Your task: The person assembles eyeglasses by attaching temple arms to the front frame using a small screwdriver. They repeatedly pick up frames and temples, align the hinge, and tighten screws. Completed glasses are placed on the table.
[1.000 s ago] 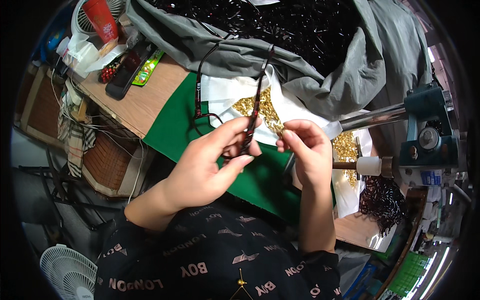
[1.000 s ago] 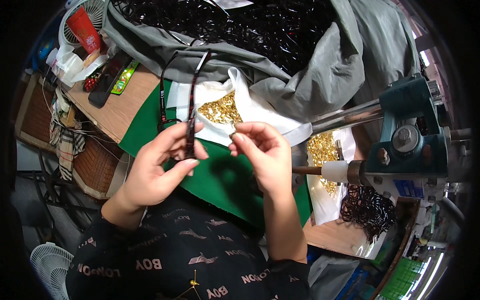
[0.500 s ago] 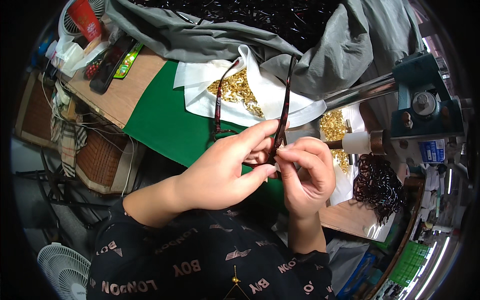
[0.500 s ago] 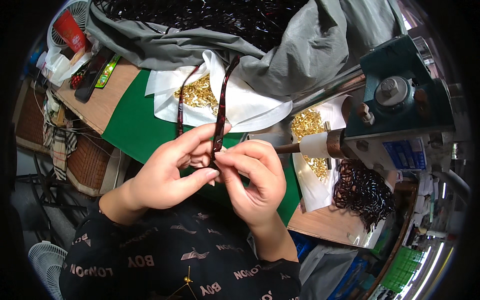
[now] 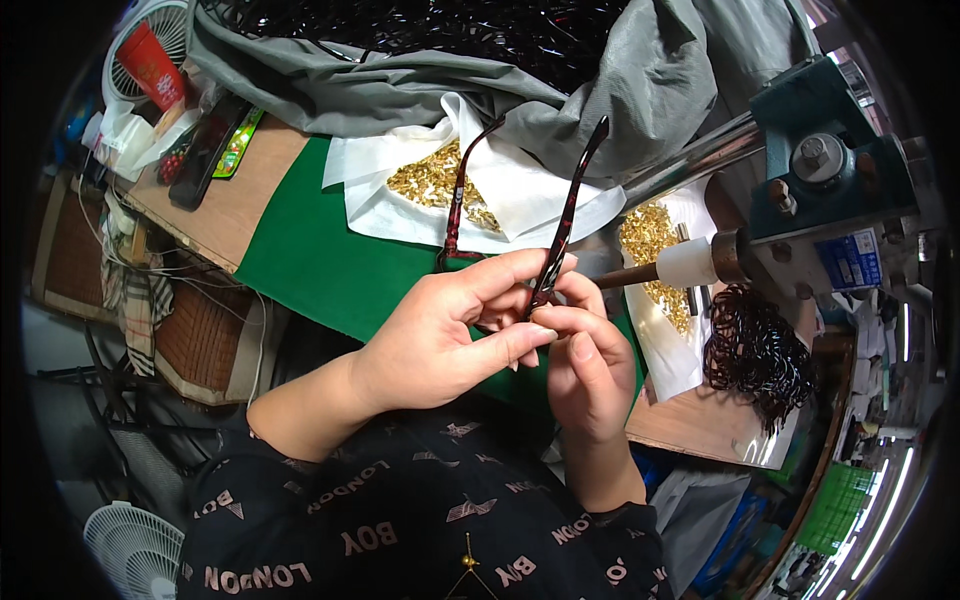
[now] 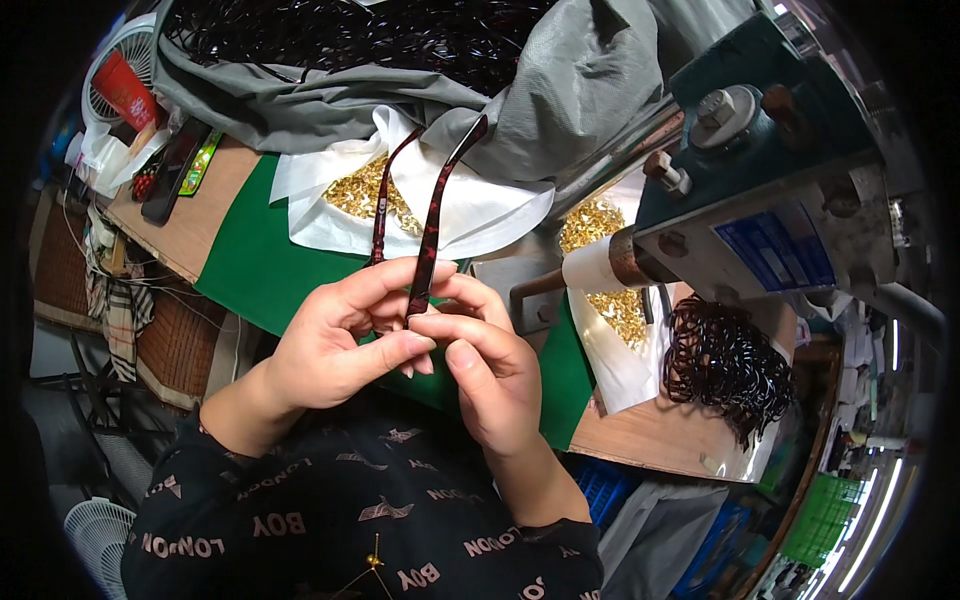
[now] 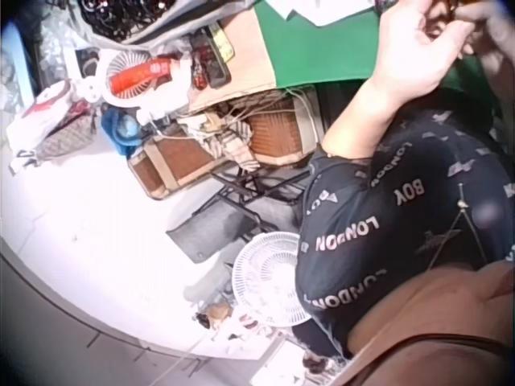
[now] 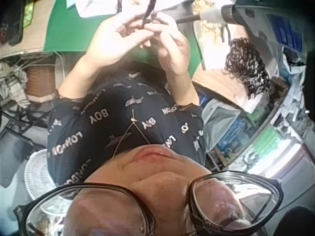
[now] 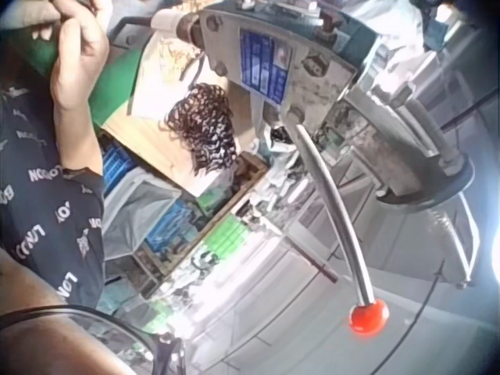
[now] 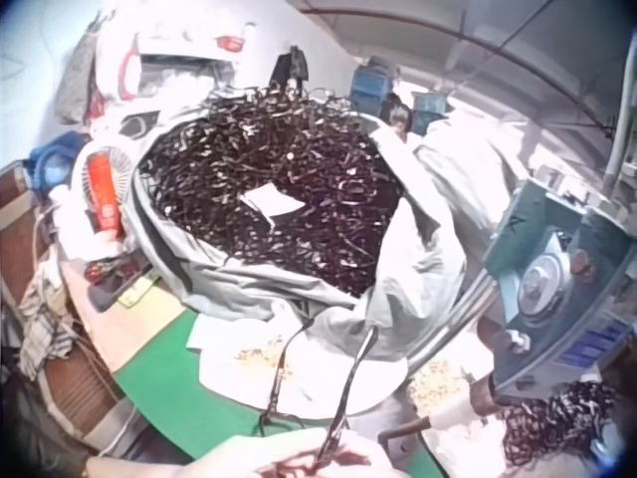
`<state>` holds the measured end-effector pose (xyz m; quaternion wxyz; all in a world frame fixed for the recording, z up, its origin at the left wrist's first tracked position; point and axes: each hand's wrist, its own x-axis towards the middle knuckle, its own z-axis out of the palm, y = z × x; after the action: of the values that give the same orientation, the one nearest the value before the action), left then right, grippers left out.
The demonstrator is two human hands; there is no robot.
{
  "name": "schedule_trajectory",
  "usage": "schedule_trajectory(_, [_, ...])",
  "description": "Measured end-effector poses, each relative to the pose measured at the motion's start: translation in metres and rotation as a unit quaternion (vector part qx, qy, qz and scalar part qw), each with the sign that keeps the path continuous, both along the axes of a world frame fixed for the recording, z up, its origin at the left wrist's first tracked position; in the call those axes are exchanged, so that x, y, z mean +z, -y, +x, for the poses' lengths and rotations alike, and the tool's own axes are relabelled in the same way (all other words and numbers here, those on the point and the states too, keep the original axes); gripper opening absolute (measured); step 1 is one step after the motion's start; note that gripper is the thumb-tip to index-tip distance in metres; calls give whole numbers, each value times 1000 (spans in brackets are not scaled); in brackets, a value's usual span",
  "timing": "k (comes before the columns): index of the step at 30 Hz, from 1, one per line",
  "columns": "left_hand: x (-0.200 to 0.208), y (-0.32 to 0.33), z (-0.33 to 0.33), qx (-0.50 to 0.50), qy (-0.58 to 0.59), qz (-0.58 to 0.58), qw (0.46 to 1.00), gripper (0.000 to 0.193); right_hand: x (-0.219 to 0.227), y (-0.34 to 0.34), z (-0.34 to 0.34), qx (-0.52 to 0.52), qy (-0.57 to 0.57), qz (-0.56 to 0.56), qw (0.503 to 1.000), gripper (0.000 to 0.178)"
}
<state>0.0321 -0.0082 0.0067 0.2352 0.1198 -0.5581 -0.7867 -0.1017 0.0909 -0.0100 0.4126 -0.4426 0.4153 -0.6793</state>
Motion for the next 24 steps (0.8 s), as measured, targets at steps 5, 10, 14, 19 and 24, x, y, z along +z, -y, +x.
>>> schedule_trajectory(5, [0,-2,-5,5,-39,4,999,41,4,-2,-3,18,84,-14,996,30])
schedule_trajectory(10, [14,-5,-4,-6,-26,34,999,44,11,-13,-10,-45,-23,59,997,30])
schedule_trajectory(14, [29,-10,-6,-5,-39,83,996,47,12,-19,-17,-35,-204,43,977,17])
schedule_trajectory(19, [32,-8,-7,-69,-39,77,994,50,15,-26,-19,-67,-143,64,985,12])
schedule_trajectory(24, [35,-14,-10,-52,-41,108,992,49,12,-26,-19,-93,-201,7,975,8])
